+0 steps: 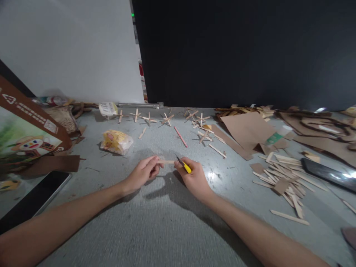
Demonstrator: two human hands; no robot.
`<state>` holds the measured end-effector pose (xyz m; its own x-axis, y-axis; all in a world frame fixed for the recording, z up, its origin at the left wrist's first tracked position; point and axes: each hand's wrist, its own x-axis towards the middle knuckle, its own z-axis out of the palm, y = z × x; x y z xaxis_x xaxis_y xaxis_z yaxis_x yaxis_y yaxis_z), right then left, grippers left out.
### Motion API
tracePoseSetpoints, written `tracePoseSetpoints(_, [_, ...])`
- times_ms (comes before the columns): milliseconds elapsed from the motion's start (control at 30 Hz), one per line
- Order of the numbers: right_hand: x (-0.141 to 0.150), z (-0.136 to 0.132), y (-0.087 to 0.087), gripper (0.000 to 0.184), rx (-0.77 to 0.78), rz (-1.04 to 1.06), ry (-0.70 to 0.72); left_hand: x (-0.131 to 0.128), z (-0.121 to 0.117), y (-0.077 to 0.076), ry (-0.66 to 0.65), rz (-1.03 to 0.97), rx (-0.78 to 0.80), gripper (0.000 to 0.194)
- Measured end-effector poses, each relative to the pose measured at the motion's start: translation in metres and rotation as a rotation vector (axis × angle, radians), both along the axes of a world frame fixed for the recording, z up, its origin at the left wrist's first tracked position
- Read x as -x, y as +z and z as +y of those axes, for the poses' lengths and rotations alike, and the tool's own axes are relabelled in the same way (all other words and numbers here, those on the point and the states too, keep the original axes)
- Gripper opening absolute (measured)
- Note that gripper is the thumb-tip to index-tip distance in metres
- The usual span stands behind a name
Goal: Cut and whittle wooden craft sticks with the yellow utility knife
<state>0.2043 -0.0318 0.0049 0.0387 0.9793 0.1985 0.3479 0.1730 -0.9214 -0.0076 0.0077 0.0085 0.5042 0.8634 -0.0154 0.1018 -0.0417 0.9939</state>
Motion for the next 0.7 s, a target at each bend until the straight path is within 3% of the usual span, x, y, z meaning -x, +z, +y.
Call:
tracePoseSetpoints(167, [-0.002, 0.0, 0.0, 0.055, 0.038, -0.002, 0.031, -0.001, 0.004, -0.001, 0.047, -0.116, 0.0, 0.05])
tracePoseSetpoints(367, [0.008, -0.009, 0.004, 0.051, 0.086, 0.02, 0.183, -0.002, -0.006, 0.005, -0.098, -0.014, -0.104, 0.051])
tracePoseSetpoints(567, [0.013, -0.015, 0.003, 0.029, 0.035, 0.051, 0.169, -0.001, -0.003, -0.002, 0.099, -0.094, -0.149, 0.051])
tracePoseSetpoints(700, [0.008, -0.016, -0.008, 0.031, -0.118, -0.064, 0.173, -0.002, 0.004, -0.006, 0.159, -0.114, -0.079, 0.051])
